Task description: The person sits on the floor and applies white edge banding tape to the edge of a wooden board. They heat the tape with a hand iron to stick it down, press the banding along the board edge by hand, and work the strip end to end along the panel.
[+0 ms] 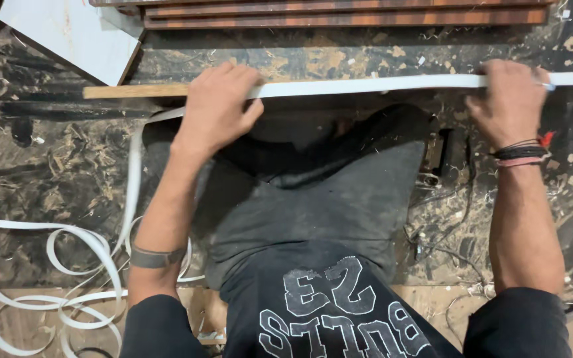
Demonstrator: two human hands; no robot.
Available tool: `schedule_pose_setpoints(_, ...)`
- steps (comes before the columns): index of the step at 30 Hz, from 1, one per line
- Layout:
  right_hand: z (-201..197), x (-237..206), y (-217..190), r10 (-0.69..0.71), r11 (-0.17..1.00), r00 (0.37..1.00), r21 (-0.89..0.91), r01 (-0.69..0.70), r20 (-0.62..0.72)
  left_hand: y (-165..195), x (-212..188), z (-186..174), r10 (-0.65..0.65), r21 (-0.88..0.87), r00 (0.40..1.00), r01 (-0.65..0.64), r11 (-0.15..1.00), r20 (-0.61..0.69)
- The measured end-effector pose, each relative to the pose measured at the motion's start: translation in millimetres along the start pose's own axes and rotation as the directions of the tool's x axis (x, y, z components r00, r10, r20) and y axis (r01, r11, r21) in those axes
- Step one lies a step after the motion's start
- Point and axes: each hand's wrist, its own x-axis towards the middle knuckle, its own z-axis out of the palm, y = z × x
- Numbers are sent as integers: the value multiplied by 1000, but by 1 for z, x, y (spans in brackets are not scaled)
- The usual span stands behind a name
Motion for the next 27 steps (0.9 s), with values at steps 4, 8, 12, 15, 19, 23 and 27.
schedule_pose_setpoints(4, -9, 8, -29, -120, 942, 988, 301, 145, -99, -35, -14, -29, -173, -515, 947, 295, 805, 272)
schedule_pose_setpoints(8, -17, 20, -58, -111, 845, 990, 516, 141, -89, -91, -47, -76, -352, -612, 874, 485, 625, 334)
schedule_pose_setpoints(12, -14, 21, -74, -143, 800, 982, 570, 189, -124, -134, -84, -92, -376, -271, 918, 396, 877, 124)
schedule_pose_setpoints(15, -9, 19, -79, -166, 820, 974, 526, 224, -156, -152, -107, -86, -308, -105, 951, 310, 945, 36)
schedule_pose_setpoints(19, -8, 19, -81, -167, 809, 974, 543, 223, -151, -164, -128, -82, -333, -233, 943, 323, 917, 0)
schedule_pose_setpoints(23, -11, 20, -80, -158, 759, 982, 624, 185, -100, -167, -134, -88, -423, -337, 900, 431, 837, 99)
schedule_pose_setpoints(27, -16, 20, -82, -150, 753, 983, 632, 181, -104, -163, -132, -94, -350, -259, 931, 364, 895, 101)
